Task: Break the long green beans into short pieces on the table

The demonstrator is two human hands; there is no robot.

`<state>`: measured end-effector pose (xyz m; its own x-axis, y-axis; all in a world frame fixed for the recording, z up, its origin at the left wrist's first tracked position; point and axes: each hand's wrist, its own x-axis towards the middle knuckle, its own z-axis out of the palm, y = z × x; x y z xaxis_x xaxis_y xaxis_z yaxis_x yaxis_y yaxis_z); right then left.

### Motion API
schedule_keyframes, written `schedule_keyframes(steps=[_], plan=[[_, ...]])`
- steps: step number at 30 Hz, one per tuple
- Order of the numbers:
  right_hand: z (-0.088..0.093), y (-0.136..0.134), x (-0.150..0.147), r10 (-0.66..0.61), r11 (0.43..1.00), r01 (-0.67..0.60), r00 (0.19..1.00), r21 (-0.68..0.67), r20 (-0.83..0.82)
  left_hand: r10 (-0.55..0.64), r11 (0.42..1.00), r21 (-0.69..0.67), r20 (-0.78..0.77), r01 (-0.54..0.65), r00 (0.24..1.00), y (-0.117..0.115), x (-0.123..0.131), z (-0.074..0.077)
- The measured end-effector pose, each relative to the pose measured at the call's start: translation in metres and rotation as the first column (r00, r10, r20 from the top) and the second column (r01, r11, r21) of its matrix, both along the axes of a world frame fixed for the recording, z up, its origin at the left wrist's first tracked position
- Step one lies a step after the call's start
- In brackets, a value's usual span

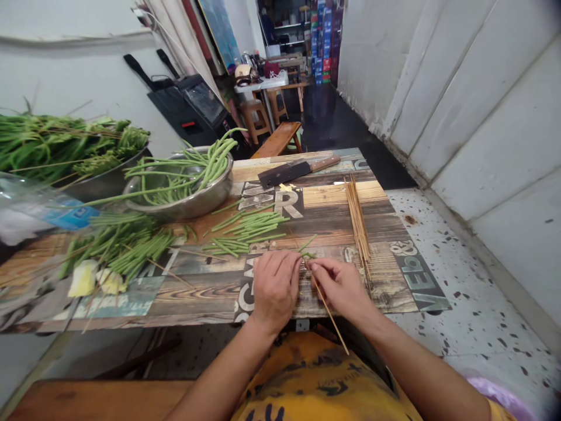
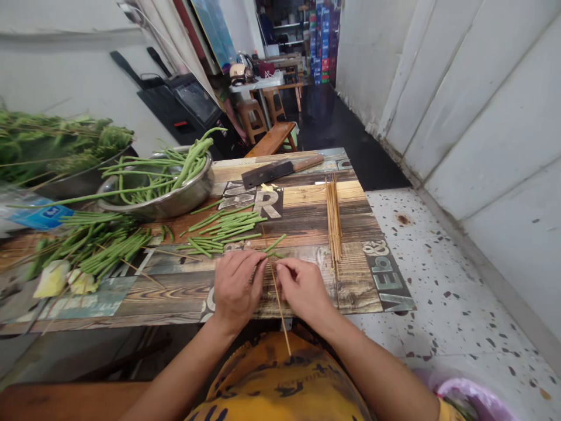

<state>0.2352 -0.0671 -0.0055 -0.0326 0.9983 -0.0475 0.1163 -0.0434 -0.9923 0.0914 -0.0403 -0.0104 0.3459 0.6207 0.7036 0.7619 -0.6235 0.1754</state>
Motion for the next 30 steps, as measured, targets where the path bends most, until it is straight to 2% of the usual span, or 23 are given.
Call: schedule_keyframes(steps=[2, 5, 8, 11, 16, 18, 20, 22, 23, 26, 30], plan=[[0.001, 0.000, 0.001, 0.078, 0.982, -0.106, 0.981, -0.156, -0.179, 0.000, 1.000, 0.023, -0.038, 0.001, 0.999, 0.001, -0.001, -0.001], [-0.001, 0.000, -0.002, 0.066, 0.972, -0.121, 0.963, -0.200, -0.260, -0.005, 1.000, 0.026, -0.082, 0.008, 0.997, 0.000, 0.000, -0.002], [-0.004, 0.002, -0.008, -0.024, 0.986, -0.010, 0.979, -0.168, -0.203, -0.012, 1.000, -0.026, -0.066, 0.011, 0.998, -0.003, 0.004, -0.003], [-0.005, 0.003, -0.011, -0.089, 0.992, 0.076, 0.987, -0.098, -0.130, -0.008, 0.993, -0.115, 0.024, 0.011, 1.000, -0.005, 0.009, -0.004], [-0.001, 0.002, -0.011, -0.099, 0.995, 0.097, 0.993, -0.033, -0.057, 0.047, 0.971, -0.240, 0.252, 0.016, 0.967, -0.006, 0.015, -0.006], [-0.001, 0.002, -0.010, -0.093, 0.995, 0.092, 0.995, -0.027, -0.046, 0.123, 0.931, -0.365, 0.330, 0.007, 0.936, -0.007, 0.017, -0.007], [-0.001, 0.002, -0.010, -0.083, 0.996, 0.082, 0.996, -0.025, -0.042, 0.215, 0.861, -0.509, 0.388, 0.013, 0.896, -0.009, 0.018, -0.007], [-0.002, 0.002, -0.009, -0.063, 0.998, 0.062, 0.997, -0.023, -0.043, 0.279, 0.809, -0.587, 0.423, 0.026, 0.862, -0.011, 0.019, -0.007], [-0.003, 0.003, -0.009, -0.049, 0.999, 0.048, 0.998, -0.023, -0.046, 0.291, 0.802, -0.596, 0.435, 0.030, 0.852, -0.012, 0.018, -0.006], [-0.003, 0.003, -0.008, -0.011, 1.000, 0.009, 0.998, -0.022, -0.057, 0.274, 0.823, -0.567, 0.459, 0.042, 0.845, -0.014, 0.015, -0.008], [-0.001, 0.001, -0.006, 0.039, 0.999, -0.041, 0.997, -0.028, -0.070, 0.119, 0.846, -0.511, 0.458, 0.151, 0.881, -0.013, 0.008, -0.011]])
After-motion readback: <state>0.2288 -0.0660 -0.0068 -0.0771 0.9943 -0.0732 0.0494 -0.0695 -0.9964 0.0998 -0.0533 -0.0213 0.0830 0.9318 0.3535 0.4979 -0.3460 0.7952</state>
